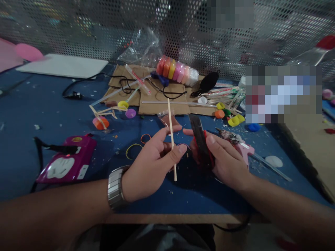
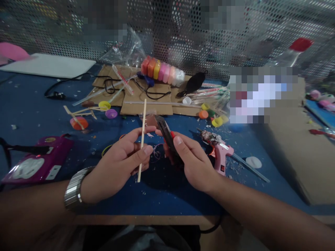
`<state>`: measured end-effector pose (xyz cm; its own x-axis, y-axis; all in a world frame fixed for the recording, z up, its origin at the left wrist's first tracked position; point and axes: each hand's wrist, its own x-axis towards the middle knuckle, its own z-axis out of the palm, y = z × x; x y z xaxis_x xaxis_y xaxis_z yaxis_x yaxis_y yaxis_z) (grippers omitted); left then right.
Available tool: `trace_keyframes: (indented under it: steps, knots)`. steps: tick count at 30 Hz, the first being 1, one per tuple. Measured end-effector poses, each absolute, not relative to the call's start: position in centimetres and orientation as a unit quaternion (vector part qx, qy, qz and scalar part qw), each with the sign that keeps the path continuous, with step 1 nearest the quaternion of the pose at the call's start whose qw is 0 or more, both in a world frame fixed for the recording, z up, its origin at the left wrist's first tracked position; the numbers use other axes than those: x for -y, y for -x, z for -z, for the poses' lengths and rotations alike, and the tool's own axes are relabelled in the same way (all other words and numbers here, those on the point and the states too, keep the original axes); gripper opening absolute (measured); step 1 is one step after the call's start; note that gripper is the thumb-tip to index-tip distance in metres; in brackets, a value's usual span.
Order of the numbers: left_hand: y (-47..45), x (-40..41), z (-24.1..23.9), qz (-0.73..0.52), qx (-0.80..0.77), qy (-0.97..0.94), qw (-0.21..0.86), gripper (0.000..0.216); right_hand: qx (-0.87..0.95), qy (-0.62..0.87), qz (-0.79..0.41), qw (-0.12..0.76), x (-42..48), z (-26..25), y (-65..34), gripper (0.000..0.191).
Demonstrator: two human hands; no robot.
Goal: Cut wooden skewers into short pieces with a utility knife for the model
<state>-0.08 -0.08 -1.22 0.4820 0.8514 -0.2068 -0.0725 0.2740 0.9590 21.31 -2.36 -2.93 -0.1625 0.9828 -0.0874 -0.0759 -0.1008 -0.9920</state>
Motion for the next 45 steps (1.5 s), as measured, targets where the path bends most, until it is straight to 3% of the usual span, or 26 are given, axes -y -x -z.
trace_keyframes:
  steps: [7, 13, 20, 29, 45]
  knots:
    - [0.1, 0.1, 1.3, -0.344, -0.38, -0.5, 0.699, 0.079, 0.473, 0.445, -0.626, 0.431, 2.4, 2.3, -21.0, 0.042]
    - [0.0, 0.1, 0.5, -0.325, -0.373, -0.555, 0.669, 0.047, 0.464, 0.445, -0.636, 0.426, 2.3, 2.3, -21.1, 0.043]
    - [-0.2, 0.2, 0.6, -0.354, -0.378, -0.507, 0.689, 0.048, 0.492, 0.43, -0.633, 0.415, 2.2, 1.9, -21.0, 0.035]
    - [0.1, 0.2, 0.9, -0.373, -0.363, -0.443, 0.73, 0.028, 0.469, 0.431, -0.66, 0.399, 2.2, 1.2, -20.9, 0.044]
    - [-0.3, 0.2, 1.0, -0.384, -0.348, -0.416, 0.747, 0.04, 0.525, 0.439, -0.624, 0.378, 2.1, 1.5, -21.0, 0.042]
